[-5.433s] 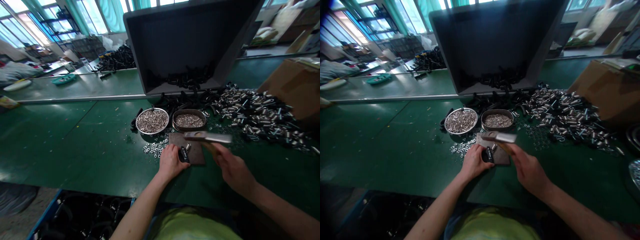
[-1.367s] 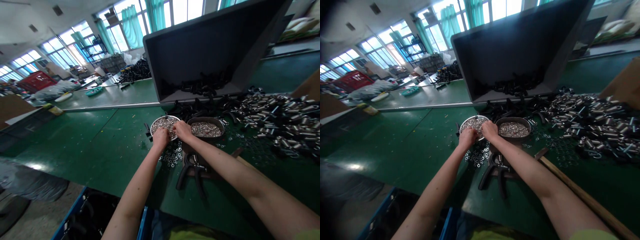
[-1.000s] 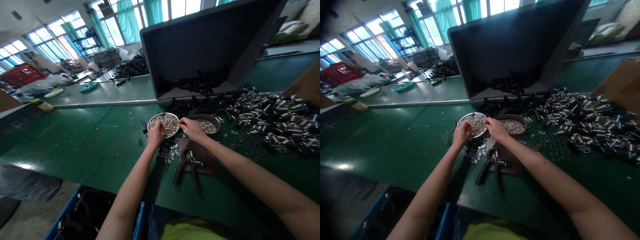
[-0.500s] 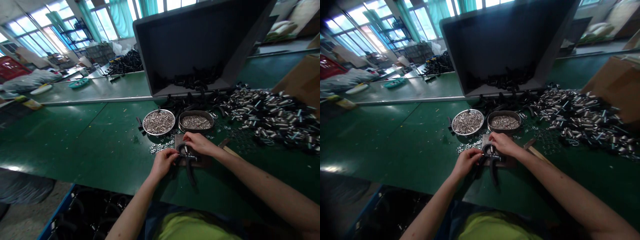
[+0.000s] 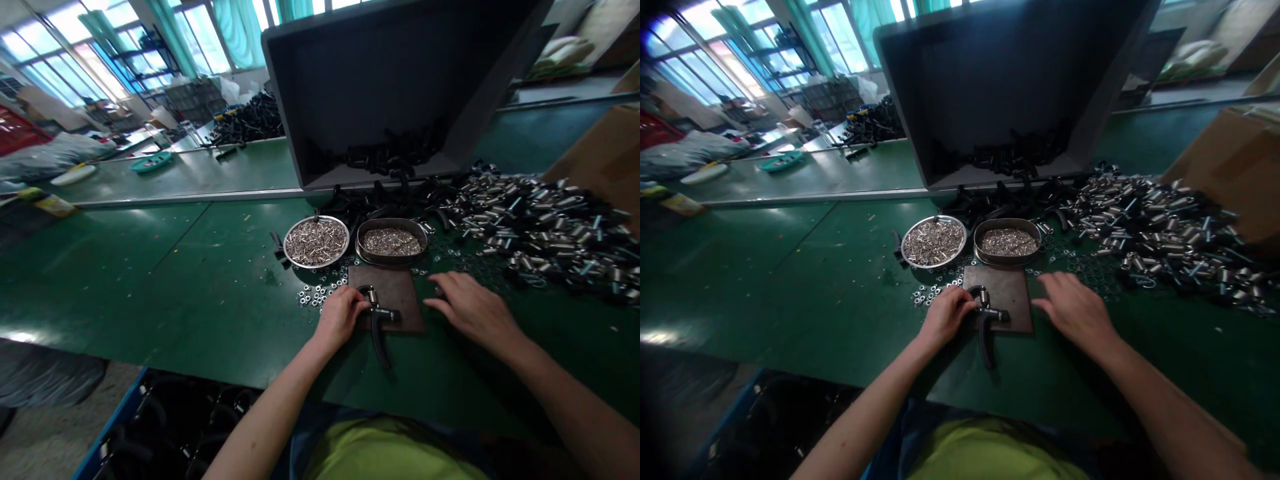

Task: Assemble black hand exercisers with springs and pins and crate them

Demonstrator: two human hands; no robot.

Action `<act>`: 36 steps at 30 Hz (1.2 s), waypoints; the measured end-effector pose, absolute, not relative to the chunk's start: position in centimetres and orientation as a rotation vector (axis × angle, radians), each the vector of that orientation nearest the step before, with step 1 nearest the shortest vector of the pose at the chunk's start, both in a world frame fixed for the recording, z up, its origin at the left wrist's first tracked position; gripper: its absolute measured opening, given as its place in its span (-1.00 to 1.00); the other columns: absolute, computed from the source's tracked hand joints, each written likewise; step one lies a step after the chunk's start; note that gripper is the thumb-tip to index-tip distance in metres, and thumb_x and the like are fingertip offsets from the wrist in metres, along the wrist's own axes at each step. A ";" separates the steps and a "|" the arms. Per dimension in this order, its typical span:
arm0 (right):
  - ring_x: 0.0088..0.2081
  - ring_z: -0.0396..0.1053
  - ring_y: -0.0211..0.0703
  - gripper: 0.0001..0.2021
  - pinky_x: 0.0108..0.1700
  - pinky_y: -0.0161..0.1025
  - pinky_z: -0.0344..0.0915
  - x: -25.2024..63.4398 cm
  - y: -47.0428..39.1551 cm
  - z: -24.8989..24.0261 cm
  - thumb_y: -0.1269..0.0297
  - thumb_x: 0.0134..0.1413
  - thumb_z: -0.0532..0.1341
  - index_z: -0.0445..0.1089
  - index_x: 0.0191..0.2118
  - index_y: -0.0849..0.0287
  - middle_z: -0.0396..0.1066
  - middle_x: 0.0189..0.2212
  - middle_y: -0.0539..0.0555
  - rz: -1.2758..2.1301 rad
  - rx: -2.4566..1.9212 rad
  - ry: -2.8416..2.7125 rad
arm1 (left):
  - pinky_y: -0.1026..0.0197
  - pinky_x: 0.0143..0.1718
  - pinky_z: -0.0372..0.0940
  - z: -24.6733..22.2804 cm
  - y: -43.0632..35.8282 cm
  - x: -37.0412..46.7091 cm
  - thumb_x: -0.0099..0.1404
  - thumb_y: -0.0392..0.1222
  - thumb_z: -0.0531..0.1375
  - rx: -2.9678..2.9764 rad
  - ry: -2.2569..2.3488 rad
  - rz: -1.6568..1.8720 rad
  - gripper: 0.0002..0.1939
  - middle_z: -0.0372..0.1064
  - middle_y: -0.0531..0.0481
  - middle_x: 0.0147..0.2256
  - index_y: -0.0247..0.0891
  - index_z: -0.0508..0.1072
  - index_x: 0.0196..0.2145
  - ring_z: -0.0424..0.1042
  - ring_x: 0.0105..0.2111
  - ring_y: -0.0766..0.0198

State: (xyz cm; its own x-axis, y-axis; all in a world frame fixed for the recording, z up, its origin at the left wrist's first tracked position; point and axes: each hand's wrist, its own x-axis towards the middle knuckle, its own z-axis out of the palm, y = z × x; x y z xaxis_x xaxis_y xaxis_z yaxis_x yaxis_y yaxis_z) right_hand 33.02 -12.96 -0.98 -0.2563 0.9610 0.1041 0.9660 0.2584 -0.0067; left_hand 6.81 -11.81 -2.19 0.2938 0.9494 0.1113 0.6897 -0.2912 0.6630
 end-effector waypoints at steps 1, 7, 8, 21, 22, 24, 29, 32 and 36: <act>-0.19 0.33 0.07 -0.69 -0.29 -0.12 0.28 34.8 -14.1 -1.9 0.07 0.10 0.14 0.32 -0.15 0.19 0.38 -0.23 0.19 -0.148 -1.959 -2.382 | 0.28 -0.31 0.23 -2.3 -11.8 6.9 0.26 -0.21 0.18 2.132 1.454 0.683 -0.90 0.34 0.01 -0.38 -0.27 0.43 -0.39 0.33 -0.36 0.29; -0.32 0.39 0.07 -0.70 -0.39 -0.10 0.28 38.2 -17.3 -4.8 0.11 0.19 -0.04 0.29 -0.26 0.22 0.39 -0.32 0.24 0.033 -2.330 -1.981 | 0.19 -0.26 0.26 -2.5 -12.3 7.3 0.34 -0.21 0.06 2.692 1.396 0.497 -0.83 0.34 -0.08 -0.31 -0.30 0.40 -0.32 0.31 -0.27 0.18; -0.33 0.40 0.06 -0.69 -0.41 -0.11 0.28 37.6 -17.1 -4.3 0.10 0.19 -0.04 0.29 -0.24 0.21 0.41 -0.30 0.24 0.135 -2.312 -1.936 | 0.19 -0.27 0.27 -2.4 -12.4 7.3 0.35 -0.22 0.04 2.729 1.404 0.465 -0.83 0.34 -0.09 -0.31 -0.30 0.40 -0.32 0.31 -0.28 0.18; -0.07 0.43 -0.05 -0.64 -0.07 -0.11 0.36 28.0 -14.5 1.1 0.29 0.25 -0.09 0.25 0.09 0.09 0.44 -0.03 0.12 0.660 -1.511 -2.169 | 0.24 -0.27 0.26 -2.6 -12.6 6.6 0.23 -0.17 0.21 2.262 1.383 0.645 -0.87 0.34 0.00 -0.31 -0.24 0.37 -0.28 0.34 -0.30 0.26; -0.04 0.41 -0.05 -0.63 -0.04 -0.10 0.36 28.0 -15.0 1.2 0.30 0.25 -0.10 0.22 0.12 0.09 0.42 0.00 0.13 0.628 -1.501 -2.164 | 0.24 -0.27 0.27 -2.6 -12.9 6.3 0.20 -0.15 0.24 2.181 1.396 0.693 -0.79 0.33 0.01 -0.30 -0.23 0.36 -0.22 0.34 -0.30 0.26; -0.04 0.42 -0.04 -0.59 -0.05 -0.10 0.37 28.0 -16.0 1.1 0.32 0.25 -0.10 0.19 0.16 0.09 0.40 0.03 0.15 0.542 -1.487 -2.196 | 0.21 -0.25 0.29 -2.4 -13.7 5.9 0.15 -0.13 0.27 2.073 1.440 0.746 -0.66 0.32 0.00 -0.26 -0.21 0.30 -0.14 0.35 -0.28 0.24; -0.30 0.49 -0.08 -0.58 -0.30 -0.16 0.41 28.5 -17.3 -0.4 0.34 0.24 -0.09 0.22 0.17 0.04 0.47 -0.09 0.11 0.396 -1.572 -2.428 | 0.15 -0.17 0.30 -1.8 -15.6 6.3 0.21 -0.23 0.19 2.169 1.583 0.630 -0.67 0.28 -0.08 -0.11 -0.16 0.31 -0.05 0.32 -0.15 0.16; -0.35 0.47 -0.11 -0.58 -0.39 -0.21 0.37 30.7 -17.8 -1.8 0.30 0.26 -0.10 0.22 0.17 0.07 0.48 -0.16 0.12 0.137 -1.660 -2.384 | 0.13 -0.20 0.30 -1.7 -16.0 6.6 0.26 -0.34 0.08 2.305 1.591 0.474 -0.62 0.30 -0.09 -0.12 -0.07 0.36 0.01 0.31 -0.15 0.14; -0.39 0.42 -0.03 -0.60 -0.53 -0.19 0.26 35.3 -18.7 -3.4 0.23 0.26 -0.08 0.33 0.09 0.12 0.46 -0.36 0.13 -0.290 -1.882 -2.300 | 0.06 -0.12 0.29 -1.7 -15.3 6.2 0.24 -0.38 0.07 2.095 1.510 0.600 -0.63 0.36 -0.12 -0.16 -0.12 0.46 -0.04 0.33 -0.17 0.13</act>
